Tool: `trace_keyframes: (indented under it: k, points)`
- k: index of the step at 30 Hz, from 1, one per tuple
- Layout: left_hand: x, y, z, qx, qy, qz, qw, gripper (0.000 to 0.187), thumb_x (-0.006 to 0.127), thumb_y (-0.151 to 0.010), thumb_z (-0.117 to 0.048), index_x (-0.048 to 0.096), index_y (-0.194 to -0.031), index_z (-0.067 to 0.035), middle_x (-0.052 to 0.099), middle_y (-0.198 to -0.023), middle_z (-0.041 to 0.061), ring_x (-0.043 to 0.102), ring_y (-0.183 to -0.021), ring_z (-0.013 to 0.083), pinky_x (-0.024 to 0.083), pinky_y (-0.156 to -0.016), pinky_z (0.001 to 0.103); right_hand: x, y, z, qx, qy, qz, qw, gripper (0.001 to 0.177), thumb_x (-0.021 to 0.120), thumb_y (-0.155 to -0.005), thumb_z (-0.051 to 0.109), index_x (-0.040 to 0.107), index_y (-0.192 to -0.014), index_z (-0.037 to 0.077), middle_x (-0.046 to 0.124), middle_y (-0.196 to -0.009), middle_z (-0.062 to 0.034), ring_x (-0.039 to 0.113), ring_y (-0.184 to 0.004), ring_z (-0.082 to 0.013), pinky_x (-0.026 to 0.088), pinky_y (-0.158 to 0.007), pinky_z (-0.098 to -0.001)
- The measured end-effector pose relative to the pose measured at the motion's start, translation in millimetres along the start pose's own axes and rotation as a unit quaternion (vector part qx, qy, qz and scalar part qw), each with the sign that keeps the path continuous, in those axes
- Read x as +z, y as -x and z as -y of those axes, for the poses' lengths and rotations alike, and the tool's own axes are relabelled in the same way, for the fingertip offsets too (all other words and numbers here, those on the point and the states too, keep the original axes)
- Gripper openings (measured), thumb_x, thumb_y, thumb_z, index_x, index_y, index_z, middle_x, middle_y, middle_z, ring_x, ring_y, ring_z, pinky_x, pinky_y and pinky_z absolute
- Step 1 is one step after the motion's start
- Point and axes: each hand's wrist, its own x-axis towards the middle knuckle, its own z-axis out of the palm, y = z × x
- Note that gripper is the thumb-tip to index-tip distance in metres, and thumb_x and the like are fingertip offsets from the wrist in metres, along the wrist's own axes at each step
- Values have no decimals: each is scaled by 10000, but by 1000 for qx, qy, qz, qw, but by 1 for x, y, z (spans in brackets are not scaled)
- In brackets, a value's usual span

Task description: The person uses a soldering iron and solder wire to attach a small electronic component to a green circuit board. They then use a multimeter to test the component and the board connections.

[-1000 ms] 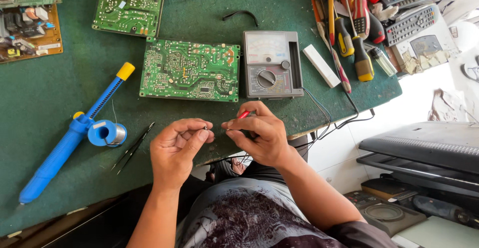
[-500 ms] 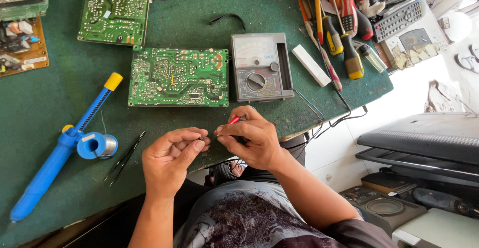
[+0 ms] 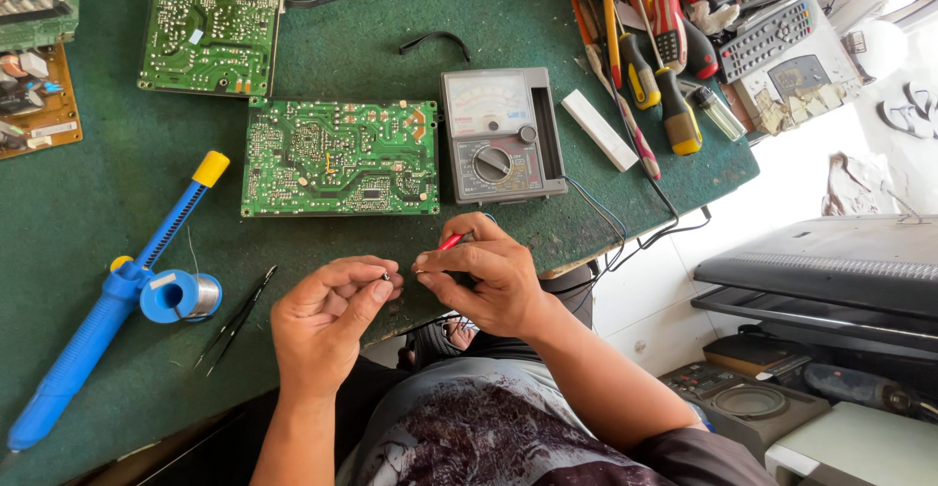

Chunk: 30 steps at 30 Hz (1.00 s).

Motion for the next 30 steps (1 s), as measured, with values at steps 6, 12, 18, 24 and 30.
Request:
trace_keyframes:
  k: [6, 12, 18, 24, 30]
  points:
    - [2, -23, -11, 119, -240, 2, 964, 95, 847, -905, -17, 812, -991, -1, 803, -986, 132, 764, -752, 154, 640, -621, 256, 6, -7, 4, 12, -43, -83, 996, 106, 829, -918, 73, 838, -1023, 66, 773, -827, -98, 680, -830, -306, 573, -676, -366]
    - [-15, -33, -33, 73, -511, 103, 850, 72, 793, -920, -97, 827, -982, -83, 768, -998, 74, 750, -849, 262, 642, -726, 362, -12, 0, 7, 74, -15, -77, 994, 149, 858, -903, 100, 836, -1047, 68, 723, -868, -132, 663, -795, -272, 573, -677, -359]
    - [-14, -45, -52, 31, -519, 146, 842, 135, 744, -944, -71, 843, -1036, -73, 779, -1008, 125, 757, -922, 329, 623, -805, 436, -34, 12, 10, 134, 4, -76, 988, 205, 867, -898, 79, 802, -1086, 31, 756, -829, -122, 694, -810, -283, 600, -716, -370]
    - [-2, -51, -60, 121, -504, 98, 849, 70, 756, -1001, -129, 813, -1041, -121, 764, -982, 44, 727, -767, 212, 608, -687, 313, -40, 20, 10, 144, 15, -83, 986, 189, 872, -907, 95, 805, -1077, 48, 738, -867, -121, 695, -794, -251, 604, -731, -369]
    - [48, -85, -56, 240, -472, 113, 841, 56, 753, -1013, -153, 791, -1032, -117, 731, -924, 39, 729, -804, 245, 607, -692, 322, -49, 24, 9, 130, 20, -105, 986, 168, 877, -895, 92, 824, -1046, 41, 719, -855, -122, 702, -772, -246, 604, -707, -347]
